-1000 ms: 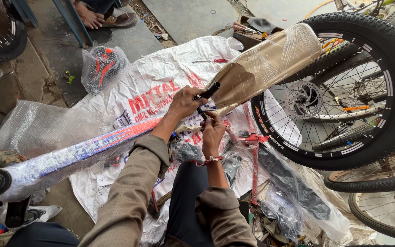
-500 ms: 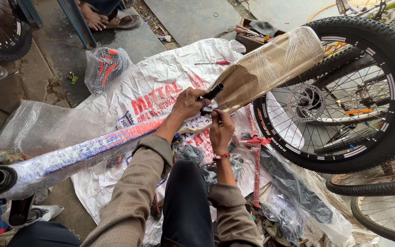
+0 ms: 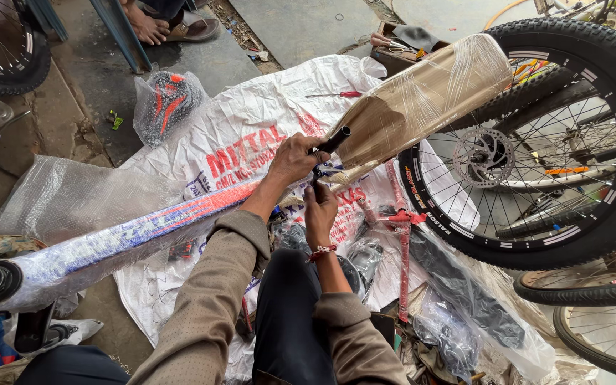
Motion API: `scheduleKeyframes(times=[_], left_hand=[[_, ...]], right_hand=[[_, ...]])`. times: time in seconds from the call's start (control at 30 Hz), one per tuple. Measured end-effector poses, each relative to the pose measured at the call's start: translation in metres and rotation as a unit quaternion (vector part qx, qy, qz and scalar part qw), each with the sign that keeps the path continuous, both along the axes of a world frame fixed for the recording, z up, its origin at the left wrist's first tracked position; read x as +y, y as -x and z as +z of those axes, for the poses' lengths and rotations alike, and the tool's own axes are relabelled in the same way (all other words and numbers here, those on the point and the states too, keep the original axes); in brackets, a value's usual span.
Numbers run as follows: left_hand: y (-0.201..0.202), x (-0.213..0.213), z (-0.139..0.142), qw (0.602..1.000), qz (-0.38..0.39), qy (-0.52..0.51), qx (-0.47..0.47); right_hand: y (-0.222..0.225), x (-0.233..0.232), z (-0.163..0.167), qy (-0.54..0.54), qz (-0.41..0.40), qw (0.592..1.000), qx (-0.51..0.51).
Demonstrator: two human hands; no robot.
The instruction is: The person inserts a black seat post into the seat tube of a bicycle frame and tightens the clamp bolt using a wrench. The person is sitting on the ground in a cluttered workshop area.
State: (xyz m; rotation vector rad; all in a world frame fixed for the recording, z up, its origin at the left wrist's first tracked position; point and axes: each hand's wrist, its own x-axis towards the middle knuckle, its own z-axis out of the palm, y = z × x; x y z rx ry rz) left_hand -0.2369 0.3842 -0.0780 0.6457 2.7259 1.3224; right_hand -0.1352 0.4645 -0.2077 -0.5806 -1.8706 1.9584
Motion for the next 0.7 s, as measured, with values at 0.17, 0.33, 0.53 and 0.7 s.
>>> scheduleKeyframes(times=[0.17, 0.33, 0.53, 0.7], left_hand=[[0.003, 0.0, -0.001, 1.0, 0.002, -0.013, 0.002], [0.002, 0.002, -0.001, 0.999, 0.005, 0.0, -0.042], [0.001, 0.002, -0.003, 1.0, 0.004, -0.008, -0.022], [0.003, 0.002, -0.003, 1.0, 0.009, -0.01, -0.011]], right_hand=[[-0.013, -0.024, 0.04, -0.065, -0.024, 0.998, -0.003], [-0.014, -0.016, 0.066, -0.155, -0.05, 0.986, -0.022], [0.017, 0.044, 0.071, -0.142, -0.139, 0.975, 0.094], [0.013, 0.038, 0.03, -0.164, -0.134, 0.977, -0.025]])
